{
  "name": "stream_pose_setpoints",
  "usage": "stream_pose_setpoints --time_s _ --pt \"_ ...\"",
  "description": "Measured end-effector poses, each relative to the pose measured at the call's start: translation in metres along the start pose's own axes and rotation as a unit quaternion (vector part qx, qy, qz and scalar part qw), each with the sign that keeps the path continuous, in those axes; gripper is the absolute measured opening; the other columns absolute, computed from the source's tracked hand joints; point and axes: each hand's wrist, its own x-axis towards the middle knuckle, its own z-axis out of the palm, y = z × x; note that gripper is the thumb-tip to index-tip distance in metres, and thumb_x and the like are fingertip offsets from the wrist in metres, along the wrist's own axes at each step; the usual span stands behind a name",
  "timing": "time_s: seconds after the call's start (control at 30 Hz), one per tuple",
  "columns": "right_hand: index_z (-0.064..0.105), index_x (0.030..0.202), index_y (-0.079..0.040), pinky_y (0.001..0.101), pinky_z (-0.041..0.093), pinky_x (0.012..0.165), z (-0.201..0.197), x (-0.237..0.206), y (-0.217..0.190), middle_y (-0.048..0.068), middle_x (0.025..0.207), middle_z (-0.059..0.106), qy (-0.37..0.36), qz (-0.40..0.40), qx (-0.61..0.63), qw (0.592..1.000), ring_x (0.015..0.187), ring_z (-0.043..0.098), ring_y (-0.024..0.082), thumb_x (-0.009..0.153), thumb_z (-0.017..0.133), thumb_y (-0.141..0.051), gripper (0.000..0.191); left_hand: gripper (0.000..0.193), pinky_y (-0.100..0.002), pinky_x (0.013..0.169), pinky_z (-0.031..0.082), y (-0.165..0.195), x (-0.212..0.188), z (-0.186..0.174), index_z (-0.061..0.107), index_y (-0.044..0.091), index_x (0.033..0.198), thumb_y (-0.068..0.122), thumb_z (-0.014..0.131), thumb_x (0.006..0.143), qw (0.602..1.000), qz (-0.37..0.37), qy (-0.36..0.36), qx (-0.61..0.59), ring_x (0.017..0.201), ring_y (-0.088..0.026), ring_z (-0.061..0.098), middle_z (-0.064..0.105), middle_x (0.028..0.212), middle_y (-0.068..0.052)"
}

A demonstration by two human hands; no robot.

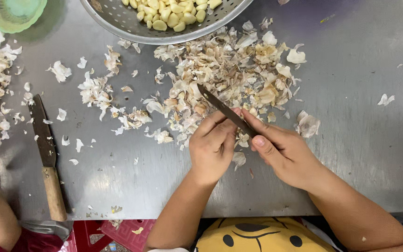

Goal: The person peels garlic cloves one at a time, using a small knife to trim and strip the papery skins from each clove by hand, and drops the peeled cloves into a metal colander at the top of the table while discarded skins accumulate on the work surface.

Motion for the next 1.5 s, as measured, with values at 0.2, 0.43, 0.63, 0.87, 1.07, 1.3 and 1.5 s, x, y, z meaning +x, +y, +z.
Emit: stream_pose_setpoints --time_s 0.2,0.43,0.63,0.87,1.07,1.3,1.5 --pt "0.045 0.154 -0.009 0.0289 0.051 0.077 0.001 0.004 -0.004 0.006 0.091 0.065 0.023 -0.099 -0.128 0.987 0.081 0.061 0.015 0.104 0.052 -0.035 0.057 0.029 -0.030 0.077 0.060 -0.003 -0.007 0.001 0.076 0.008 0.111 -0.005 0.074 0.085 0.996 0.021 0.001 0.086 0.090 -0.022 0.074 0.070 0.112 -0.007" --pt "0.044 0.158 -0.015 0.0270 0.044 0.048 -0.010 0.007 0.004 0.004 0.082 0.060 -0.014 0.094 0.101 0.990 0.056 0.050 0.011 0.101 0.041 -0.043 0.063 0.021 -0.028 0.083 0.060 -0.014 -0.010 0.011 0.072 0.006 0.121 0.001 0.072 0.100 0.979 -0.095 0.013 -0.179 0.100 -0.017 0.072 0.072 0.122 -0.009" --pt "0.041 0.159 -0.011 0.0232 0.039 0.050 -0.016 0.008 0.010 0.004 0.088 0.058 0.026 0.079 0.170 0.982 0.058 0.049 0.009 0.105 0.038 -0.044 0.063 0.034 -0.030 0.087 0.061 -0.028 -0.005 0.008 0.063 0.005 0.132 0.005 0.065 0.099 0.813 -0.321 -0.023 -0.486 0.103 -0.021 0.073 0.072 0.114 -0.011" --pt "0.016 0.165 -0.016 0.0212 0.044 0.051 -0.011 0.003 0.006 0.005 0.091 0.063 -0.016 -0.023 0.127 0.991 0.058 0.048 0.007 0.105 0.043 -0.039 0.070 0.026 -0.032 0.092 0.059 -0.046 -0.015 0.014 0.068 -0.002 0.121 -0.003 0.075 0.096 0.819 -0.260 -0.042 -0.510 0.102 -0.019 0.071 0.074 0.112 -0.014" --pt "0.030 0.163 -0.011 0.0229 0.046 0.054 -0.009 -0.007 0.006 0.006 0.089 0.059 -0.088 0.015 0.110 0.990 0.062 0.050 0.008 0.104 0.045 -0.038 0.067 0.023 -0.031 0.089 0.056 -0.056 -0.024 0.017 0.071 -0.005 0.119 -0.009 0.075 0.097 0.818 -0.264 -0.059 -0.507 0.099 -0.019 0.069 0.074 0.109 -0.014" --pt "0.036 0.161 -0.007 0.0228 0.045 0.054 -0.010 -0.004 0.010 0.006 0.091 0.060 -0.050 0.025 0.133 0.990 0.063 0.051 0.009 0.106 0.040 -0.039 0.064 0.025 -0.035 0.091 0.061 -0.046 -0.018 0.009 0.068 0.000 0.119 -0.004 0.073 0.095 0.735 -0.287 -0.100 -0.606 0.102 -0.022 0.073 0.074 0.111 -0.015" --pt "0.025 0.164 -0.009 0.0222 0.045 0.056 -0.009 -0.009 0.004 0.007 0.093 0.059 -0.094 -0.031 0.180 0.979 0.066 0.048 0.009 0.107 0.045 -0.035 0.065 0.024 -0.034 0.098 0.059 -0.041 -0.014 0.008 0.066 -0.002 0.120 -0.007 0.072 0.097 0.806 -0.244 -0.077 -0.534 0.109 -0.019 0.071 0.072 0.119 -0.013"
